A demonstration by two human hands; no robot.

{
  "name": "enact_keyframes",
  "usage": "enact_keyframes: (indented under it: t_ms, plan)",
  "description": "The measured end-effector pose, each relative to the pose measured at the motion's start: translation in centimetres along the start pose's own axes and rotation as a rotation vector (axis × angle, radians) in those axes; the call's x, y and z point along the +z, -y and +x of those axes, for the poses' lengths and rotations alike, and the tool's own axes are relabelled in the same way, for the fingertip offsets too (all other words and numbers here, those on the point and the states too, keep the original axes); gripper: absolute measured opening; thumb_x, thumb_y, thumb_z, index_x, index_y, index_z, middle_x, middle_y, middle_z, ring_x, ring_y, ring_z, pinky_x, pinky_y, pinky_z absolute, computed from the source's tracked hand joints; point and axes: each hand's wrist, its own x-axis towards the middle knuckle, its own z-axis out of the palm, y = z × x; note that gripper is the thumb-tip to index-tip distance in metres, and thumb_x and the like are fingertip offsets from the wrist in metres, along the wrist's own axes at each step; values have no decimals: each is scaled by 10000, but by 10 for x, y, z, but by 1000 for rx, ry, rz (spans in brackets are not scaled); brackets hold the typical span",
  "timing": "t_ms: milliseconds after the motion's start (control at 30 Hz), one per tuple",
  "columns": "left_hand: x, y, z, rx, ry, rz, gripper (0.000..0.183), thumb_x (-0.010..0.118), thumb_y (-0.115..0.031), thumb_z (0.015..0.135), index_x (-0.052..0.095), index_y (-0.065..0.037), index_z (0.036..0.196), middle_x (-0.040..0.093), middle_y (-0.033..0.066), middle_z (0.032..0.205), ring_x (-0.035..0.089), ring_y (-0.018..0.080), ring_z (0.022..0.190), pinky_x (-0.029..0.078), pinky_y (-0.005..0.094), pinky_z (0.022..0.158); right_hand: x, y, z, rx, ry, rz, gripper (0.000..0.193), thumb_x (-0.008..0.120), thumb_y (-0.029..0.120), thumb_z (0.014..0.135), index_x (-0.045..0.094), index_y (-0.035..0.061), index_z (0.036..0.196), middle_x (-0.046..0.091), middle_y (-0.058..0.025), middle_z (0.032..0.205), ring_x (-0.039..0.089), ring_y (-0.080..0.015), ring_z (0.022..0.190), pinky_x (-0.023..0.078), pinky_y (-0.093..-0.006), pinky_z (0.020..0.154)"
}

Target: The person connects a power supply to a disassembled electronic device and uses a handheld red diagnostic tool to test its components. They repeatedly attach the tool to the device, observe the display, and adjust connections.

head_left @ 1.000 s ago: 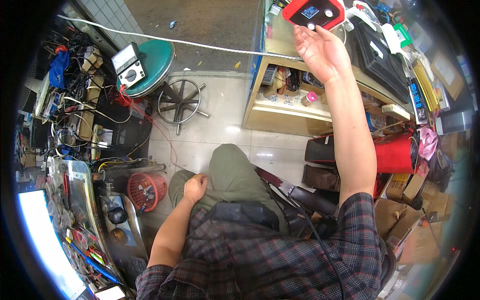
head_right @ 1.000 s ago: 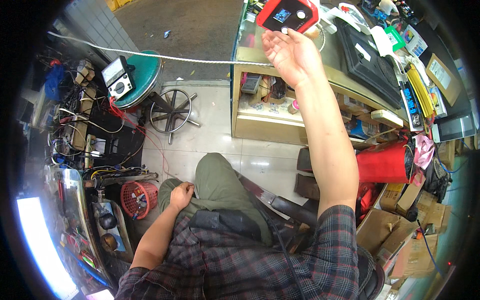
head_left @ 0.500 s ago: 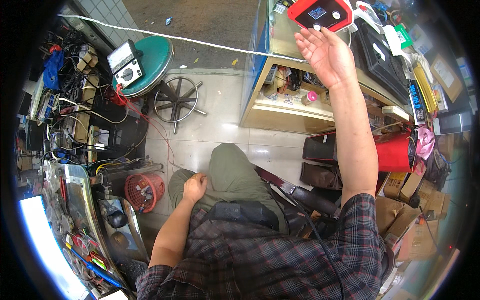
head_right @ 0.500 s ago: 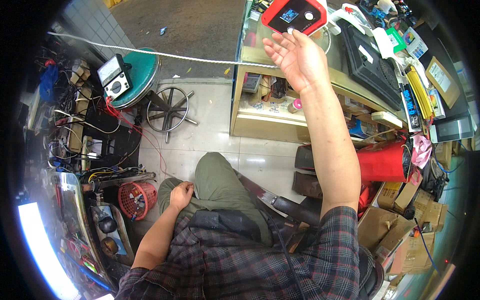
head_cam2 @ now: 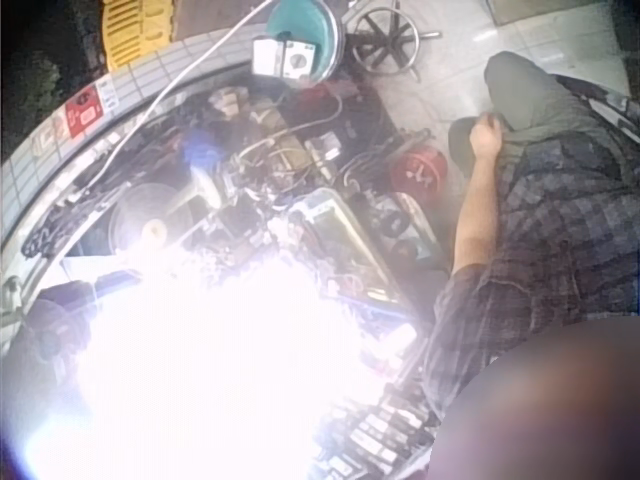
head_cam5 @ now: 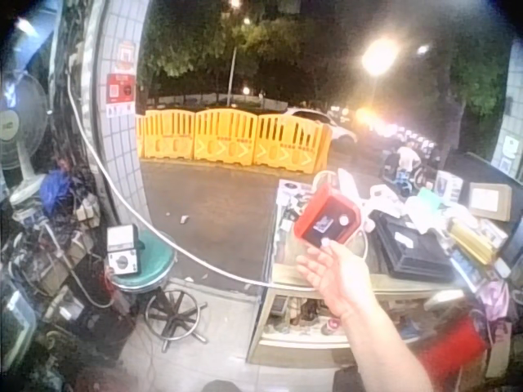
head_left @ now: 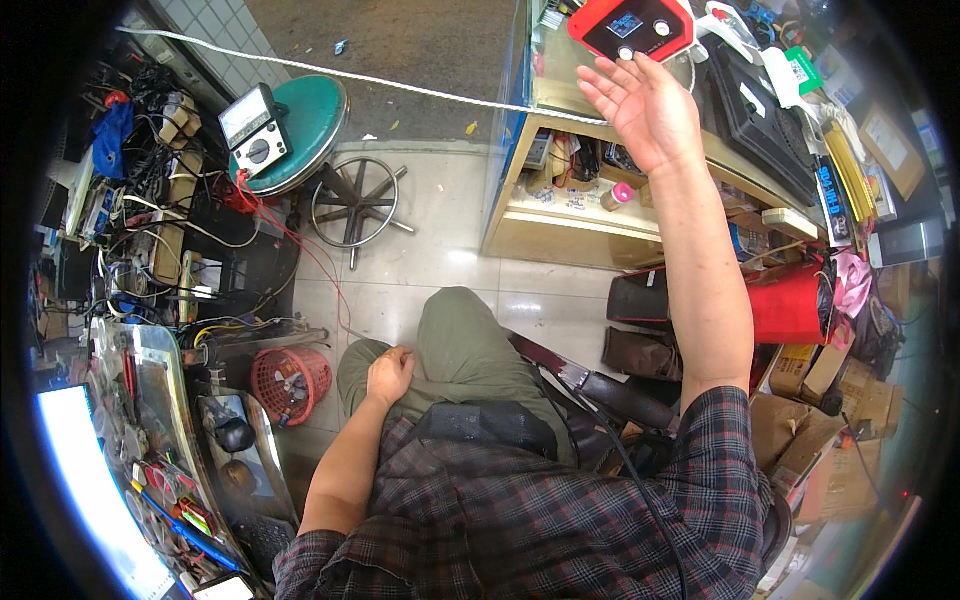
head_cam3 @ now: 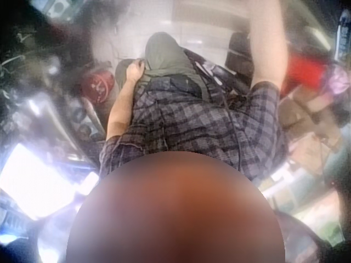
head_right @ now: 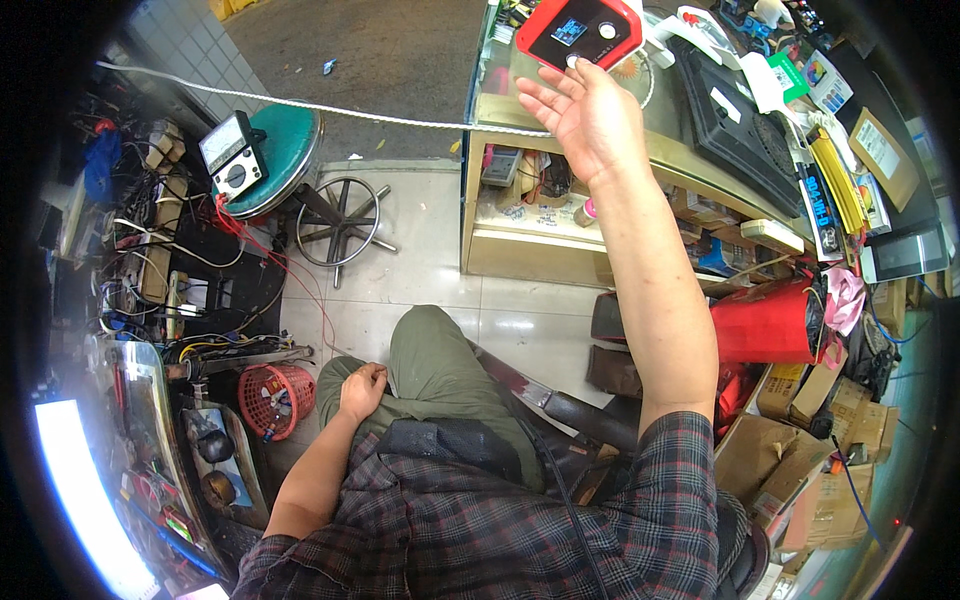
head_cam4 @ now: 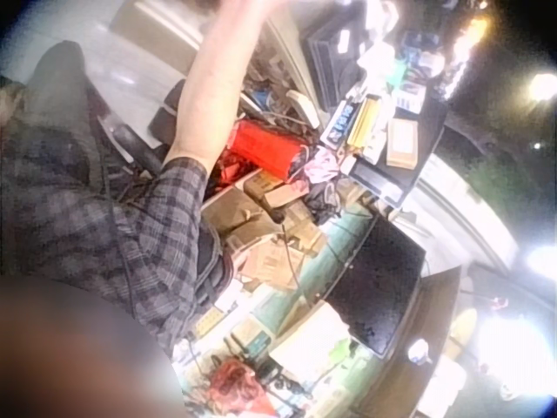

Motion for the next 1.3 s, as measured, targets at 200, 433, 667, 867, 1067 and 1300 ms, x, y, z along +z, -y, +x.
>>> enact_keyframes:
  t_ms: [200,433,667,867,1067,1300]
  plan:
    - [1,1,-1,10,-7,-2,294,652,-276,995,760,-38,1129,781,162,1007,745,361,971,579,467,894,4,-3,-4,-40,-34,-41,288,528,208,1114,482,-61,1207,573,-293,1347,654,-446,1247,580,-524,1061]
    - [-2,-2,-1,-4,10,-4,287,651,-275,997,758,-41,1123,780,160,1018,744,360,976,578,468,894,8,-6,-7,-86,-34,-92,345,536,214,1113,458,-80,1277,550,-309,1402,656,-436,1252,585,-511,1052]
    - [-1,-2,-1,-1,6,7,279,656,-272,994,758,-45,1121,781,163,1015,744,366,972,577,471,890,9,-3,-9,-64,-16,-90,394,515,229,1124,445,-88,1347,546,-297,1404,653,-435,1252,581,-509,1050]
    - [-1,-1,-2,29,-18,-12,283,661,-275,987,758,-43,1117,780,170,1005,744,375,964,577,477,882,-4,7,-10,-51,41,-228,518,510,262,1126,427,-102,1485,582,-270,1395,711,-407,1143,596,-459,999]
    - [0,-2,-1,34,-13,-10,282,658,-275,990,758,-44,1117,780,171,1009,743,375,970,577,477,884,-33,14,-10,-811,-169,-1350,361,695,191,995,698,129,1351,636,-179,1328,701,-327,998,549,-442,875]
    - [0,-1,-2,28,-16,1,293,644,-287,997,757,-46,1119,778,167,1010,740,375,972,576,481,891,-58,33,22,-1498,-192,-1594,432,817,136,885,703,155,1301,569,-119,1370,559,-323,1271,484,-447,1056]
